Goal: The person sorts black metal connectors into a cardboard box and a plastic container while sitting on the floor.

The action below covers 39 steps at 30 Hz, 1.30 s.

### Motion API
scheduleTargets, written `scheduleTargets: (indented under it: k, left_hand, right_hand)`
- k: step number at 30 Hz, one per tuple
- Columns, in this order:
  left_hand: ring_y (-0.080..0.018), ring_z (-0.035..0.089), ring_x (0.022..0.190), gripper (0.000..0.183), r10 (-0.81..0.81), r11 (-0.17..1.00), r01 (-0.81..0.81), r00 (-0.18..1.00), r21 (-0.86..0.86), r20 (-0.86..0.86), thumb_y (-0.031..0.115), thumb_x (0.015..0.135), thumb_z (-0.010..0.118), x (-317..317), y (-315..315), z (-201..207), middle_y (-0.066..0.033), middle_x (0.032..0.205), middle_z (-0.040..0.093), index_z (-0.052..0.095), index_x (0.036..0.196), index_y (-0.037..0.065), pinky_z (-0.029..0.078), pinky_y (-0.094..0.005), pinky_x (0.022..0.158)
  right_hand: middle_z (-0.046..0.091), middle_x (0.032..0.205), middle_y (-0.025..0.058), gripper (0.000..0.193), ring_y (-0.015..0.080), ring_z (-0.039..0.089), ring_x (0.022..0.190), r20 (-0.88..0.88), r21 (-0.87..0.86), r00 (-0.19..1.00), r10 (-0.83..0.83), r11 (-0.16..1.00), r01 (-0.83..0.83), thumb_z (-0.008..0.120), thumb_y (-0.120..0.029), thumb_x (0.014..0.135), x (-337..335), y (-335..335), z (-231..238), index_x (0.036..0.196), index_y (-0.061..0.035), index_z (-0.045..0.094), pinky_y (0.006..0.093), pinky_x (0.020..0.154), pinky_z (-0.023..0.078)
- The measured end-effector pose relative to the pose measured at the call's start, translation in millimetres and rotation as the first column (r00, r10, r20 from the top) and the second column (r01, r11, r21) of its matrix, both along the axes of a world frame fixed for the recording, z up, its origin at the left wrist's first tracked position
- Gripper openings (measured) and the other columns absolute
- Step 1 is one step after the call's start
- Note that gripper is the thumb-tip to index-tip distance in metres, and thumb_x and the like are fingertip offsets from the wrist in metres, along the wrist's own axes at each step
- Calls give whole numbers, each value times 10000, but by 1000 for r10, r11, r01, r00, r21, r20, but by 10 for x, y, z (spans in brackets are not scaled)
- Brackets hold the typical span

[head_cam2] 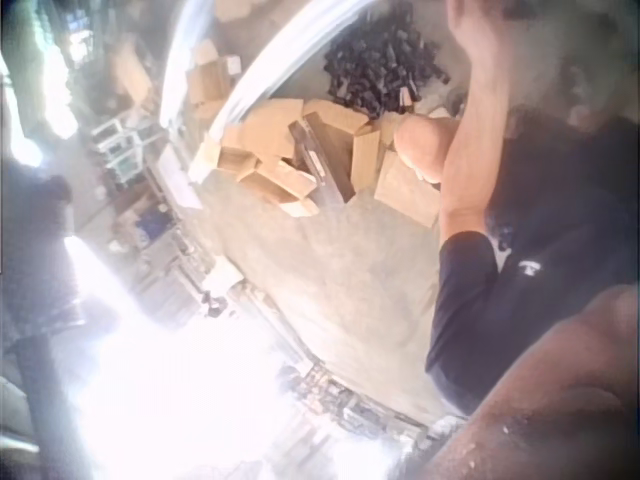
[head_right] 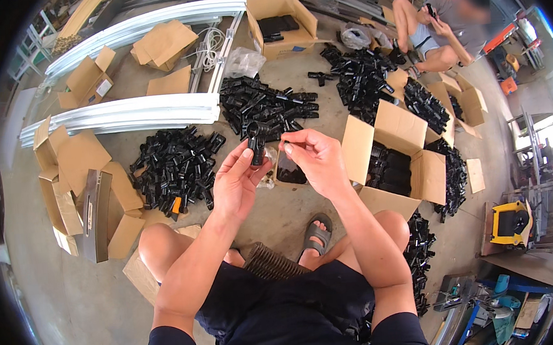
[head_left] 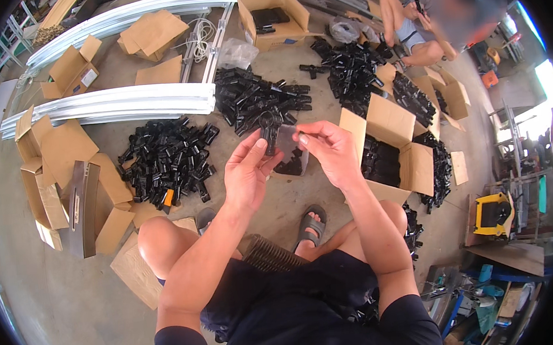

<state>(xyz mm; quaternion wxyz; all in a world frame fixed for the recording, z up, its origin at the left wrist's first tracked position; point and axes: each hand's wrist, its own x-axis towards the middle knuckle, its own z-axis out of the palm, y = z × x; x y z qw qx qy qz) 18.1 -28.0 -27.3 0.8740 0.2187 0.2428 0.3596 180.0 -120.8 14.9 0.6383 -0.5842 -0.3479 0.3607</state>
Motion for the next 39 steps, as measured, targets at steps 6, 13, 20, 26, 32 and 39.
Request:
scheduleTargets:
  k: [6,13,20,26,32,39]
  left_hand:
    - [-215,688,959,336,11,1000,-11,997,-1,-83,74,967,677,-26,51,-174,-93,1087,705,603,1287,2,591,-402,922]
    - [-189,687,1004,269,14,999,-10,993,40,-118,71,1010,604,84,166,-291,-85,1128,705,620,1275,32,582,-409,960]
    - [-199,682,993,320,29,999,-31,995,-20,-99,69,982,652,194,192,-308,-90,1146,695,605,1292,5,576,-407,943]
    - [-216,694,1014,273,22,999,-24,996,-24,-82,63,992,632,215,224,-352,-98,1132,709,630,1262,23,581,-426,964]
    - [-199,691,1024,300,52,997,-55,997,-50,-56,44,974,654,200,213,-330,-99,1167,692,613,1265,-18,596,-377,916]
    - [-192,688,1035,283,74,997,-75,995,-19,-63,30,971,655,182,209,-330,-92,1157,701,643,1252,5,591,-413,953]
  right_hand:
    - [717,1000,32,172,51,629,841,48,-54,997,66,997,-64,656,12,945,-77,168,-423,1111,20,702,207,721,510]
    - [718,943,50,144,83,656,828,219,-48,975,-21,998,33,670,7,924,-51,341,-400,1065,8,697,252,699,533]
    - [717,953,76,148,140,685,819,367,43,925,-99,995,89,684,5,911,-47,431,-528,1057,-11,705,278,690,539]
    - [705,968,96,177,191,697,815,495,125,855,-156,986,108,706,27,874,-32,490,-587,1043,-22,708,294,724,549]
    - [706,982,95,186,189,695,847,525,145,836,-158,985,96,715,40,858,-64,514,-610,1034,-17,708,293,758,550]
    - [715,981,101,185,233,690,897,647,184,740,-184,979,82,720,56,845,-71,522,-602,1009,-30,715,311,784,546]
